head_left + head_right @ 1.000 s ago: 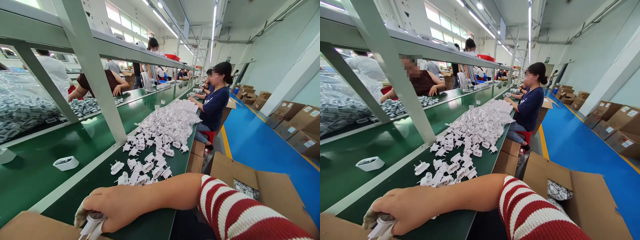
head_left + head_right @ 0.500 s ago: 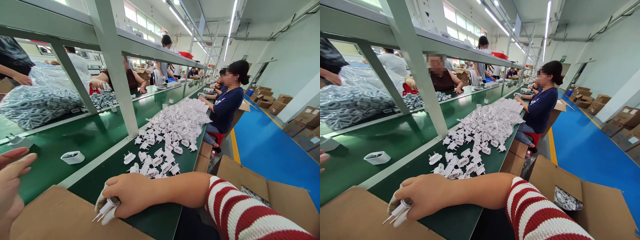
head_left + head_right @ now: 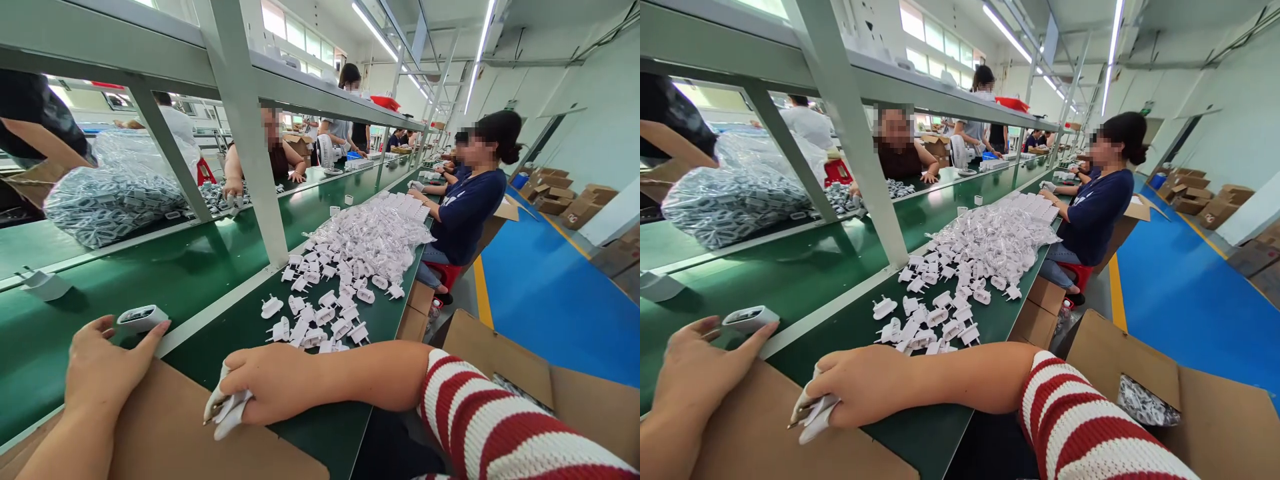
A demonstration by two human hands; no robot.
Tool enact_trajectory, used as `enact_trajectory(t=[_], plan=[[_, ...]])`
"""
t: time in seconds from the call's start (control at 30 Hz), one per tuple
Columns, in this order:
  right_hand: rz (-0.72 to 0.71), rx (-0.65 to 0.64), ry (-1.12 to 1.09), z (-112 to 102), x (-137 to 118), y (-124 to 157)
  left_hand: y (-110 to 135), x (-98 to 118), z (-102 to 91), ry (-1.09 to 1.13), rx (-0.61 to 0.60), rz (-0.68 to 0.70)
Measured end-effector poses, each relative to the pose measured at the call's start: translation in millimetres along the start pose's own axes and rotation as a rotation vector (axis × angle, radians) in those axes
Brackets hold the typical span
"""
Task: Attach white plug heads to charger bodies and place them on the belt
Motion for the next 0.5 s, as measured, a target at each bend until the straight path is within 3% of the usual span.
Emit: enact_trajectory(t=[0.2,0.37,0.5], plan=[[0.018,-0.050,0.110,3.4,-6.9,-1.6,2.9,-0.4,1.7,-0.070,-0.059,0.035],[0.037,-0.090,0.089,1.0,-8.2,-2.8,2.5,-10.2,-9.9,0.020,0.154,-0.024],[0.037,-0.121,0.068,-5.9,-6.8,-3.6,11.4,-19.4,-25.2,-0.018,0.154,0.008]])
Point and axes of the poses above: each hand's wrist, its own y-axis away from the middle knuckle, its own z-axis out of the palm, x = y × z, the point moved 8 cm from there along -y, towards the middle knuckle, and after that the axes turned 7 degrees about y, right-handed, at the moved point
